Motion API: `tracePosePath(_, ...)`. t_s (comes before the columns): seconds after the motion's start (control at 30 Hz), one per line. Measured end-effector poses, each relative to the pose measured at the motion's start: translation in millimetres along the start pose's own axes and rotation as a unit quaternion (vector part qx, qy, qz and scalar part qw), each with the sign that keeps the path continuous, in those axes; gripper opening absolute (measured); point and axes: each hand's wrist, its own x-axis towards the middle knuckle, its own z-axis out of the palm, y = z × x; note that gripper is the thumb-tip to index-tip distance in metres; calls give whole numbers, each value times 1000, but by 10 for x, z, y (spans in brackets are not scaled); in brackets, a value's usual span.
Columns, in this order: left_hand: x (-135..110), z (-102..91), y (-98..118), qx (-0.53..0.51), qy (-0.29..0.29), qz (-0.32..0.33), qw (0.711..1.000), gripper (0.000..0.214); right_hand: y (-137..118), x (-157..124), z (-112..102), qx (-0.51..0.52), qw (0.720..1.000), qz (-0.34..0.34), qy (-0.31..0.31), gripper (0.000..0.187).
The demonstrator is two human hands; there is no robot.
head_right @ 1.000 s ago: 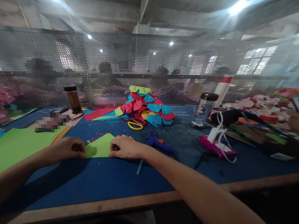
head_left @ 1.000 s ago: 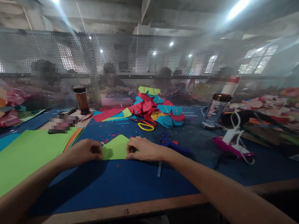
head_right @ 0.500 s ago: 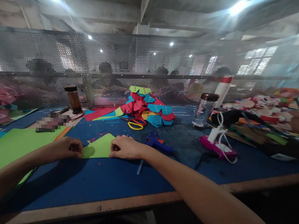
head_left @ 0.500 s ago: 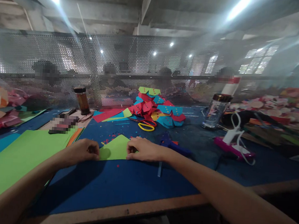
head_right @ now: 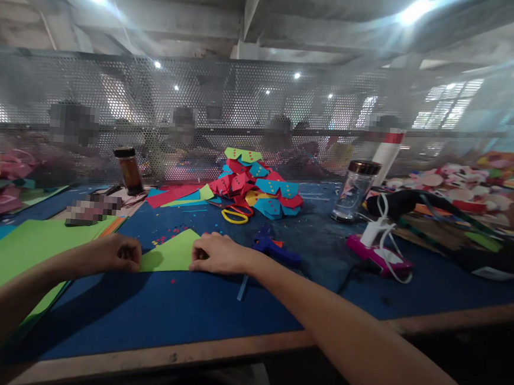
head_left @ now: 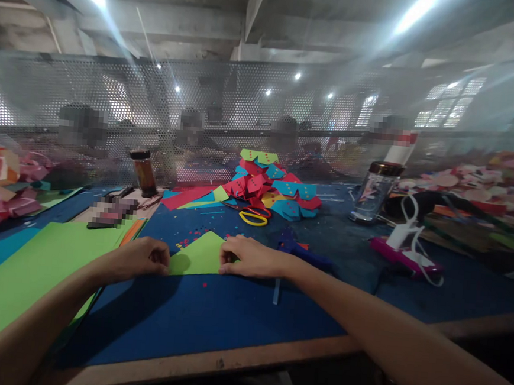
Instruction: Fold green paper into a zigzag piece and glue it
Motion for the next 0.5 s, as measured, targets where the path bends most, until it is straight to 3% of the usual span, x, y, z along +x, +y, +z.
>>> tracePosePath(0.5,-37,-69,-39,1,-1,-13,1000,17,-4,-2,-2,2,1000,0,0,18)
